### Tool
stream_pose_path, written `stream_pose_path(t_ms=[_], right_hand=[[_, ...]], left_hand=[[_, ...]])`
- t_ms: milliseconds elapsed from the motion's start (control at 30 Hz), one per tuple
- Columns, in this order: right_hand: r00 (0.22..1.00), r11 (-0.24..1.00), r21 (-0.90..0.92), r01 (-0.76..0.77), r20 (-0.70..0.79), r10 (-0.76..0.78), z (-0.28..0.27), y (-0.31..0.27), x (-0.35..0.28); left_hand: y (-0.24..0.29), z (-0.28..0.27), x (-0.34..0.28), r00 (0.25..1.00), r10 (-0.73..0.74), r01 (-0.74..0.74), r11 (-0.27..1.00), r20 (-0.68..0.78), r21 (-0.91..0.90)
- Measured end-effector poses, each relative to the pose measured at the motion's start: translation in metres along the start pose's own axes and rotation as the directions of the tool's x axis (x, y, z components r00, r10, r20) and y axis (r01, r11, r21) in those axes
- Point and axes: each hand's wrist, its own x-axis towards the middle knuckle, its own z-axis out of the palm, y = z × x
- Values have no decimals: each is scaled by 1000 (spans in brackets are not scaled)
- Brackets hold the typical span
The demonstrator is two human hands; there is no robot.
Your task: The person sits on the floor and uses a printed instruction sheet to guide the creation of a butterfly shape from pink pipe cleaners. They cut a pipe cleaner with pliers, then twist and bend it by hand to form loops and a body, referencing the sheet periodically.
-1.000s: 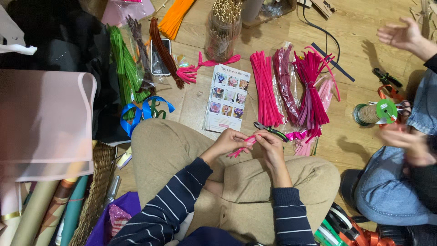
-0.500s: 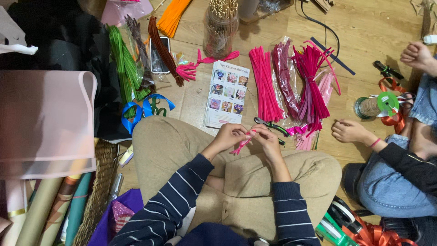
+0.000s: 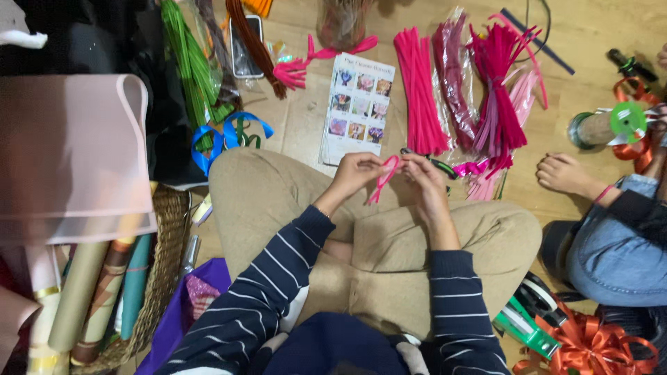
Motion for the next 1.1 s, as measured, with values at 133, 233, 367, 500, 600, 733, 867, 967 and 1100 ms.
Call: stream_pose_path(t_ms=[133,233,367,500,600,733,867,967,1100], right_hand=[[1000,1000,-15,-22,-18,22,-2,8,2],[998,998,-64,-8,-67,4,13,-2,-4],[997,989,-143,39,-66,-49,3,12,0],[995,970,-222,97,-9,-102,-8,27,4],[989,942,-300,149,59,-138,-6,25,2],[979,922,-330,200,108,-174,-11,32,6],[977,907,-363,213,103,-189,-12,35,6],[984,910,-377,172,99,-145,-3,25,1],[996,937,-342,75,61,-58,-1,29,1]], left_hand=[[-1,3,1,1000,4,-5,1000,-12,-29],[-6,5,-1,1000,8,-7,999,12,-43],[-9,7,-3,998,16,-15,999,56,-33],[-5,7,0,999,37,-36,999,30,-34],[-8,6,0,999,50,-50,998,9,-31],[5,7,-6,998,59,-58,998,-6,29],[4,7,-6,995,98,-95,987,-16,128],[5,6,-5,993,115,-110,982,-22,151],[18,4,-12,980,199,-193,940,7,283]])
